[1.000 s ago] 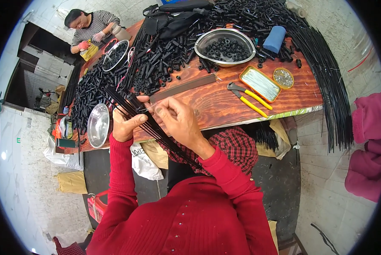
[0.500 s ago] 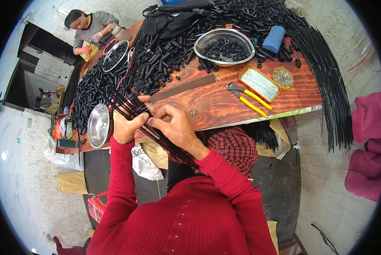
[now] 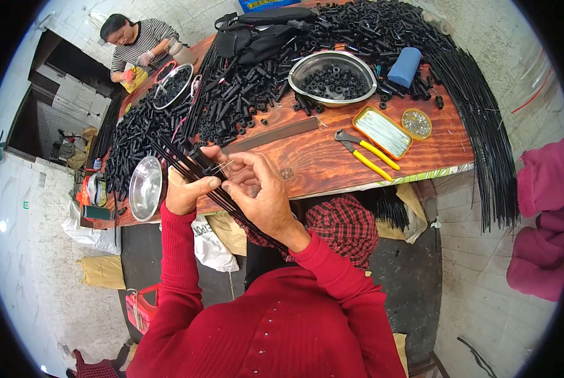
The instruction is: The recorder is bundling groups of black electrical wires and attaching them to a central connector or housing unit at a production workbench.
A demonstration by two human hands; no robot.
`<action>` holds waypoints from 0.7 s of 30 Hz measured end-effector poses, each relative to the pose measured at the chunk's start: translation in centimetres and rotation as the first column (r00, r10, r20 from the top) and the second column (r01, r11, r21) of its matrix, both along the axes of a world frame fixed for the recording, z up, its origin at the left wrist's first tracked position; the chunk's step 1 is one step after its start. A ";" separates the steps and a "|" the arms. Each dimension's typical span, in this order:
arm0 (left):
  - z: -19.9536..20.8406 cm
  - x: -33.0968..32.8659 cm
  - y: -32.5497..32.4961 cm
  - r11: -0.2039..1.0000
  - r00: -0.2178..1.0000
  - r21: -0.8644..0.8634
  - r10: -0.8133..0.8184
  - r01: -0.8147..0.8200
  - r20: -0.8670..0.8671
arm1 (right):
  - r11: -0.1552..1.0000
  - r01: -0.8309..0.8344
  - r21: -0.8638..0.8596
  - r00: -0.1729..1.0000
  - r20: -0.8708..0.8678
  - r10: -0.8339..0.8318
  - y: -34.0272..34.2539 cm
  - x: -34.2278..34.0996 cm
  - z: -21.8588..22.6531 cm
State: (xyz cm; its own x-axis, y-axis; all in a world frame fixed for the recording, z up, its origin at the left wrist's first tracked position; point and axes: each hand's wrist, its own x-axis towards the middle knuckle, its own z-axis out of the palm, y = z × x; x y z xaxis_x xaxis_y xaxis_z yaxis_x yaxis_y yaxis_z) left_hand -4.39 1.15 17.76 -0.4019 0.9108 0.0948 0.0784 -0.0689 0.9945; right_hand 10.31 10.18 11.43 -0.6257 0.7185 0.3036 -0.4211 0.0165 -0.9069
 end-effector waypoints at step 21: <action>-1.3 -2.1 -1.0 0.990 0.992 0.098 -0.110 0.103 0.066 | 0.948 0.144 0.283 0.988 -0.098 -0.121 -1.0 0.8 1.0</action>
